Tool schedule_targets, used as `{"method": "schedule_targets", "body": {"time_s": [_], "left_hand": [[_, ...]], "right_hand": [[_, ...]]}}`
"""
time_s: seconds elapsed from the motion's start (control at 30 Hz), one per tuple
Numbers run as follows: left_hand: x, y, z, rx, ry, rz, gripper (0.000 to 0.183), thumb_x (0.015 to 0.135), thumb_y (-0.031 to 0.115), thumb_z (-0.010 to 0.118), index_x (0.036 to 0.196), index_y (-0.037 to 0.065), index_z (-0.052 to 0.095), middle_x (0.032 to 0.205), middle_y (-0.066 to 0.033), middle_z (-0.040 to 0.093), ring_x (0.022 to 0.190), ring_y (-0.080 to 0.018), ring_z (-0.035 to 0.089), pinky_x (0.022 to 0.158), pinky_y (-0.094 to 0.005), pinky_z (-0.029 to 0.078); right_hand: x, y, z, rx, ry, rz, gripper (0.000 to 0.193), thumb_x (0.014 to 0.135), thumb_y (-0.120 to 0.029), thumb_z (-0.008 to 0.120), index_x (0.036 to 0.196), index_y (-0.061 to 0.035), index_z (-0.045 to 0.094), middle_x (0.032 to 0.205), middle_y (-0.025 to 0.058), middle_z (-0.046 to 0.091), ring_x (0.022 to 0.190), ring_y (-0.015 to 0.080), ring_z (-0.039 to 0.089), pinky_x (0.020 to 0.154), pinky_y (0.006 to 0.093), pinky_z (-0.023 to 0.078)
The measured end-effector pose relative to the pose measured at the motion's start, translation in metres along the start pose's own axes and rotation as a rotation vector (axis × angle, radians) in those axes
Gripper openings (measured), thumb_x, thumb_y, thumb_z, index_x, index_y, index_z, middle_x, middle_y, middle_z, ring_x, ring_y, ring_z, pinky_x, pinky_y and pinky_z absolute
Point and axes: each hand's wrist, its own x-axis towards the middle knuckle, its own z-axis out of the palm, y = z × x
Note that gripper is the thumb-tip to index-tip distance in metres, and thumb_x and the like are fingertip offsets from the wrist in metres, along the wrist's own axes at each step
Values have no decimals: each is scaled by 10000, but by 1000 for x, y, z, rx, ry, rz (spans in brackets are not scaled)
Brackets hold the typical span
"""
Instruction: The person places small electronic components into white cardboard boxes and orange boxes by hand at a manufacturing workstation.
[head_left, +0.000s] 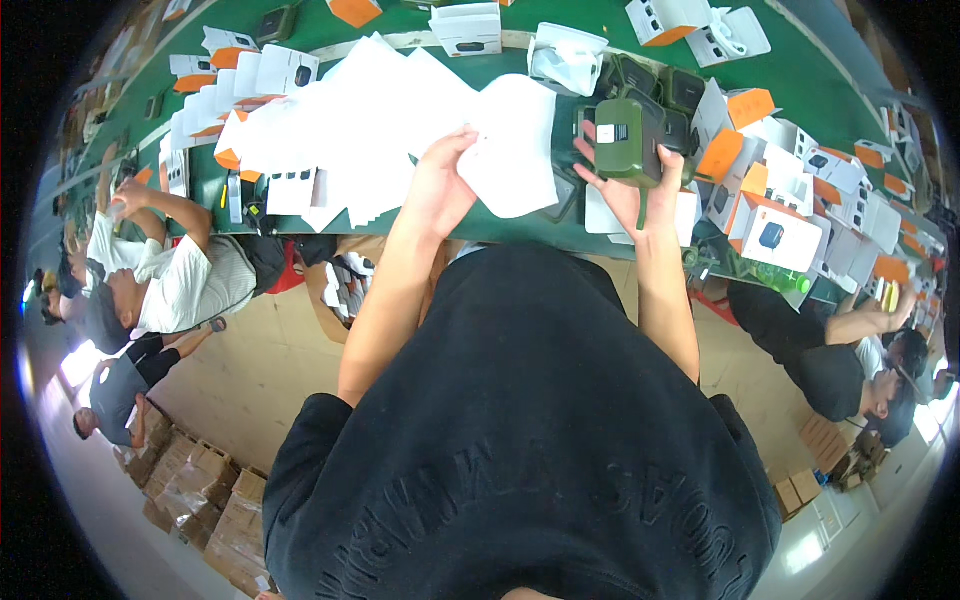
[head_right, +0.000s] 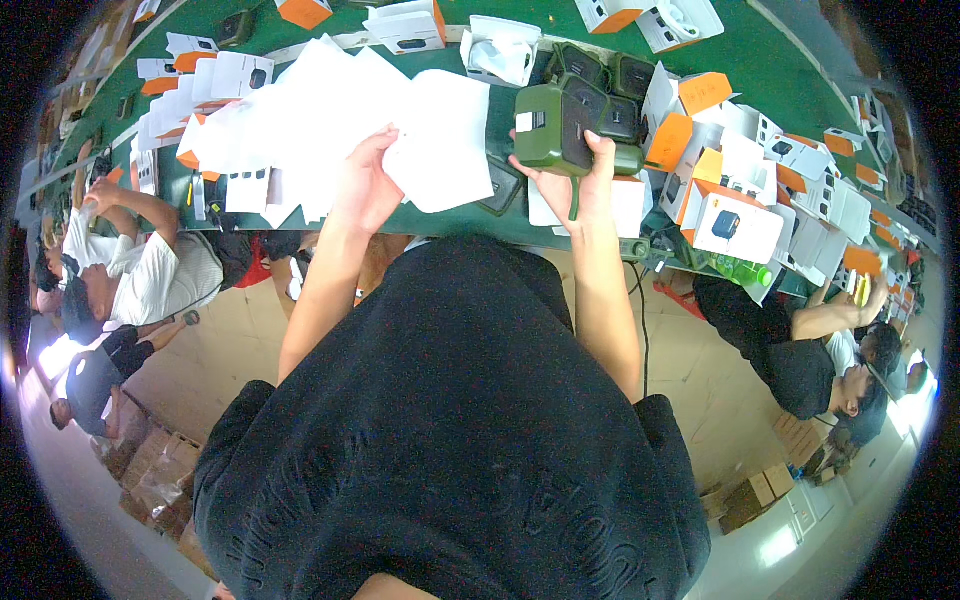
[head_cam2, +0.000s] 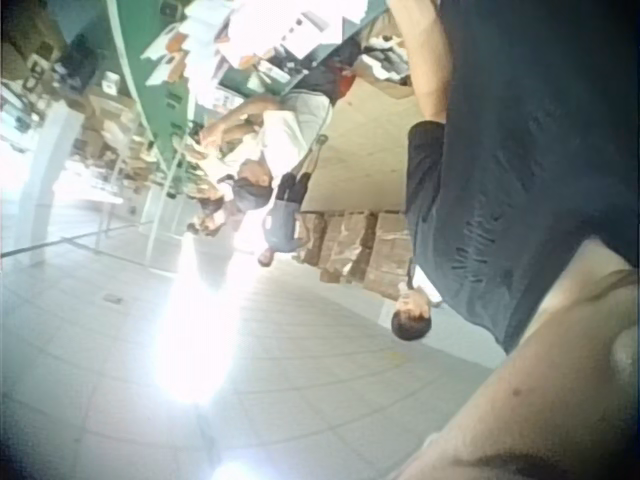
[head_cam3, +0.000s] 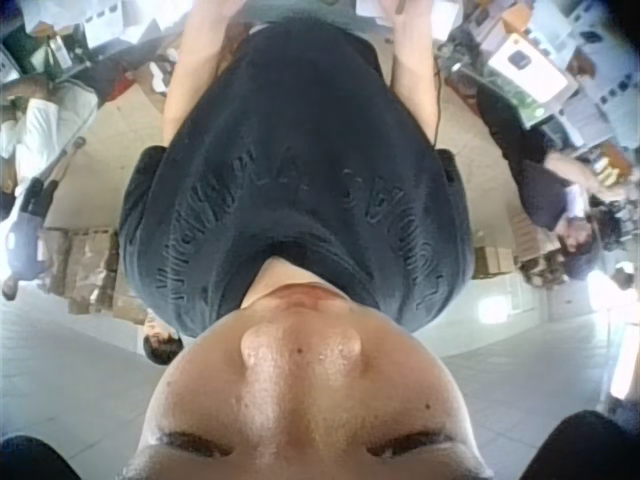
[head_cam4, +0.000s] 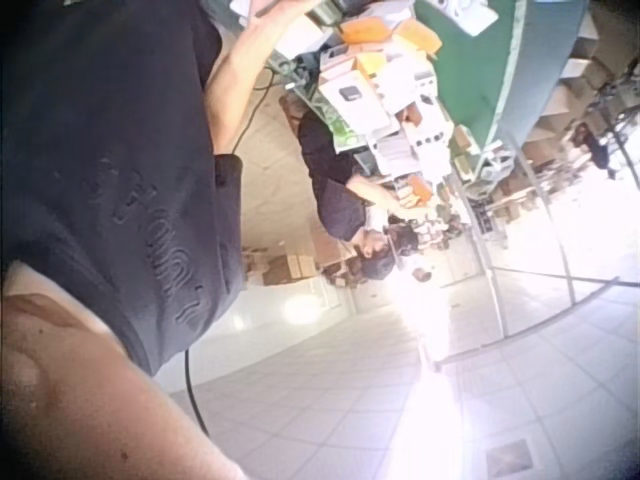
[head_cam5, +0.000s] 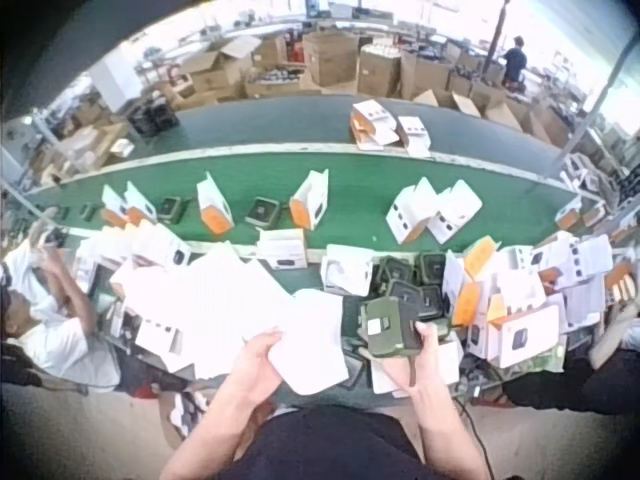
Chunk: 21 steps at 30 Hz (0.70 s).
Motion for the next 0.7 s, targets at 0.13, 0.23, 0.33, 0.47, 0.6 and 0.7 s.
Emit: {"method": "schedule_targets", "body": {"time_s": [0.13,0.23,0.33,0.47,0.6,0.7], "left_hand": [[-12,2,-6,-178,57,-80,481,988,304,497,1339,-23,529,1278,-167,634,1155,-309,629,1024,-466,495],[-14,-19,-23,-206,222,-86,499,968,375,510,1314,22,572,1268,-154,645,1143,-297,629,1011,-468,503],[12,-45,-73,482,464,56,334,950,281,526,1089,39,709,1032,-93,695,974,-198,630,815,-361,516],[-7,-58,-104,377,506,103,314,916,287,529,983,35,705,930,-130,699,767,-245,630,738,-395,509],[-35,-59,-61,1244,1141,435,385,871,266,613,1187,49,588,1104,-202,635,1004,-375,628,834,-454,507],[-70,-36,-23,1116,628,479,553,818,304,698,1271,46,512,1235,-189,554,1155,-401,559,906,-523,477]], "right_hand": [[14,24,-2,33,-79,193,837,820,-619,579,1447,-74,482,1460,222,486,1262,365,514,1030,546,424],[15,43,-2,82,-167,314,622,887,-489,577,1371,-101,534,1326,91,592,1207,294,565,1007,531,454],[16,57,11,-185,25,46,651,863,-384,654,1381,-15,515,1344,136,591,1221,277,573,1089,454,427],[42,58,-4,-106,-47,191,610,856,-374,684,1304,19,555,1262,116,643,1174,246,599,1085,386,426],[43,59,32,-310,-62,244,550,894,-394,643,1282,-9,576,1223,97,665,1118,237,638,1003,368,482],[63,59,27,-260,-199,389,533,918,-369,618,1303,-4,556,1257,104,647,1145,234,629,996,362,491]]}}
